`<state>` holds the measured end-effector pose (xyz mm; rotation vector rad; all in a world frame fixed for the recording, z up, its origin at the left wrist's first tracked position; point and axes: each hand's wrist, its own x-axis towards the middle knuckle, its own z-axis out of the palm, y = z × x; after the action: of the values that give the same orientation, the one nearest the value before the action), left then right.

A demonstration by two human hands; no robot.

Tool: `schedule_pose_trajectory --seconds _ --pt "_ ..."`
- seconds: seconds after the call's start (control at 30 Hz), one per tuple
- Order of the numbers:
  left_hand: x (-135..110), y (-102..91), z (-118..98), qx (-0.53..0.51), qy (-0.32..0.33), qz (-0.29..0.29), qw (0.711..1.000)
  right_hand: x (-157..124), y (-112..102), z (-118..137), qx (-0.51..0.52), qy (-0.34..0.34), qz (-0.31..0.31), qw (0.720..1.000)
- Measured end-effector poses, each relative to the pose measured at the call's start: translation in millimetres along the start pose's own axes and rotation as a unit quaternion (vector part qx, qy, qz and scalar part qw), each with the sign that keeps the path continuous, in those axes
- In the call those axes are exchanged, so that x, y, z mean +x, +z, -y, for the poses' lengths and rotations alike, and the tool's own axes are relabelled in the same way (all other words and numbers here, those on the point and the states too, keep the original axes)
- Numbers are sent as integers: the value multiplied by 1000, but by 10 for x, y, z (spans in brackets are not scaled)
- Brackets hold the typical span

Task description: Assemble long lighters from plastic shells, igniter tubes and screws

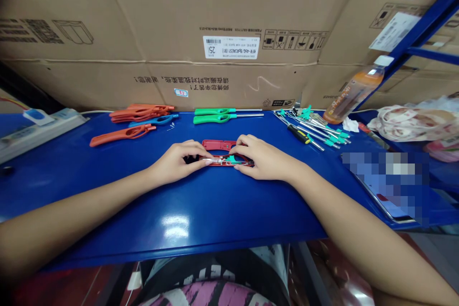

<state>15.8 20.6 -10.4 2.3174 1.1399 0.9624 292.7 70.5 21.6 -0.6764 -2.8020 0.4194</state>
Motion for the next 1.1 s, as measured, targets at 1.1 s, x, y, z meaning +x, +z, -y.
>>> schedule_pose_trajectory --seconds 1.1 --pt "-33 25 -45 13 4 0 1000 -49 -83 69 36 -7 95 995"
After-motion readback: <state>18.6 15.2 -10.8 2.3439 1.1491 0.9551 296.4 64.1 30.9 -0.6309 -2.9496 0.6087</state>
